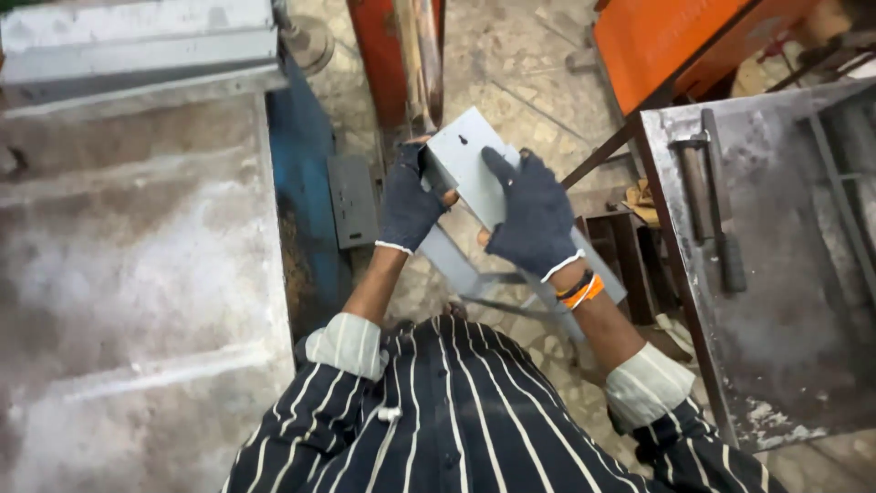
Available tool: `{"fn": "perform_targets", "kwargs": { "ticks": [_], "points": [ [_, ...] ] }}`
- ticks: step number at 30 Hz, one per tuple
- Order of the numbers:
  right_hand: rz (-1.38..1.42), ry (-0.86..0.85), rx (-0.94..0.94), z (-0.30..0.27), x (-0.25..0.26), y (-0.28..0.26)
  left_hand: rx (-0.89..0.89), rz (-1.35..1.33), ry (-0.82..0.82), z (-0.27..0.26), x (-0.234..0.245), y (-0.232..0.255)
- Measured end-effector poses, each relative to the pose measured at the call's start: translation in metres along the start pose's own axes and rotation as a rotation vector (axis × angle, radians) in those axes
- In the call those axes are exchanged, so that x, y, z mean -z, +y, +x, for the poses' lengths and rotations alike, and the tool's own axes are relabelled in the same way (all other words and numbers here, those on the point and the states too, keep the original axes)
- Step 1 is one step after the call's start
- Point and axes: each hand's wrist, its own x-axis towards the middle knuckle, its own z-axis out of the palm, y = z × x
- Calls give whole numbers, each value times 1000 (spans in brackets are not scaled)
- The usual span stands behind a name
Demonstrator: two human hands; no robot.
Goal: The recorder is assembling and spot-welding metal sheets to form a housing component, aligning parts and using a spot welder.
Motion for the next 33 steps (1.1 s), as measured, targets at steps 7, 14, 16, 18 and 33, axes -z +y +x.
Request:
{"fn": "perform_targets", "kwargs": {
  "ticks": [7, 14, 16, 18, 33],
  "points": [
    [169, 240, -33, 14, -47, -8, -78, 24, -151, 23, 16, -28],
    [166, 337, -120, -18, -32, -44, 9, -44, -333, 20, 57, 38],
    [157, 367, -101, -31, -19, -52, -57, -14, -331, 11, 72, 65],
    [138, 408, -78, -42, -8, -56, -137, 8, -325, 2, 78, 77],
    [4, 437, -198, -117, 20, -74, 727, -262, -185, -132, 1, -22]
  ]
}}
